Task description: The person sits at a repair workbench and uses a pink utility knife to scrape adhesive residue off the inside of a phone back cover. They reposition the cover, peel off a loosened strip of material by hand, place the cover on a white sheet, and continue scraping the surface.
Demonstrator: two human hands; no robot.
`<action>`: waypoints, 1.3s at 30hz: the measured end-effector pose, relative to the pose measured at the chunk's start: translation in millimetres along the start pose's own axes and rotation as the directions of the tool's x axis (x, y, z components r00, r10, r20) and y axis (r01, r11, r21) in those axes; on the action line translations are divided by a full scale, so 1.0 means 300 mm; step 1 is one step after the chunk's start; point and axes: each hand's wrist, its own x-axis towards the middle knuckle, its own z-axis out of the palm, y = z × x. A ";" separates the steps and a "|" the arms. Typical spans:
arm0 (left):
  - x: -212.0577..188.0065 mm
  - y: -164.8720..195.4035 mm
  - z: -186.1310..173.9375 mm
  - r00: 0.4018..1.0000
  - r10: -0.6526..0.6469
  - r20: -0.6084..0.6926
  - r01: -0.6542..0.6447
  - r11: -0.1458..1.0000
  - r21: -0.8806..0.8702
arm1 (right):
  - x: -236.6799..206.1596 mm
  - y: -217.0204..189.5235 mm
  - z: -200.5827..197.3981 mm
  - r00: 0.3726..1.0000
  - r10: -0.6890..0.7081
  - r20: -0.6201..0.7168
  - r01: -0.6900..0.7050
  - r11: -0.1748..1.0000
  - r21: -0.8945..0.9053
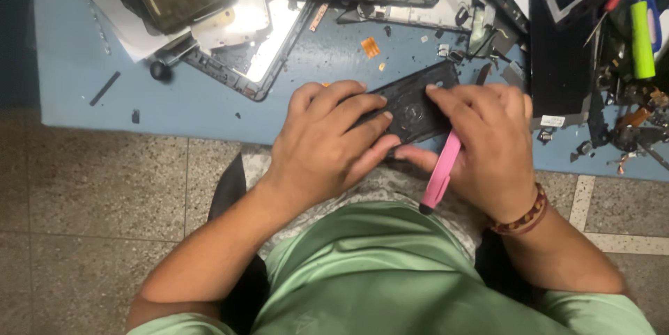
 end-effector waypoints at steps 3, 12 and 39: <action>0.000 -0.001 0.001 1.000 0.010 -0.005 -0.010 1.000 0.002 | 0.012 0.003 -0.007 0.999 0.020 0.046 -0.020 1.000 0.011; -0.004 -0.005 0.006 1.000 0.026 -0.011 -0.026 1.000 0.007 | 0.069 0.008 -0.024 0.995 0.015 0.094 -0.011 0.999 -0.036; 0.090 0.025 0.016 0.980 -0.197 -0.003 0.181 0.906 -0.382 | 0.138 0.105 -0.065 0.984 -0.167 -0.065 0.171 0.766 0.620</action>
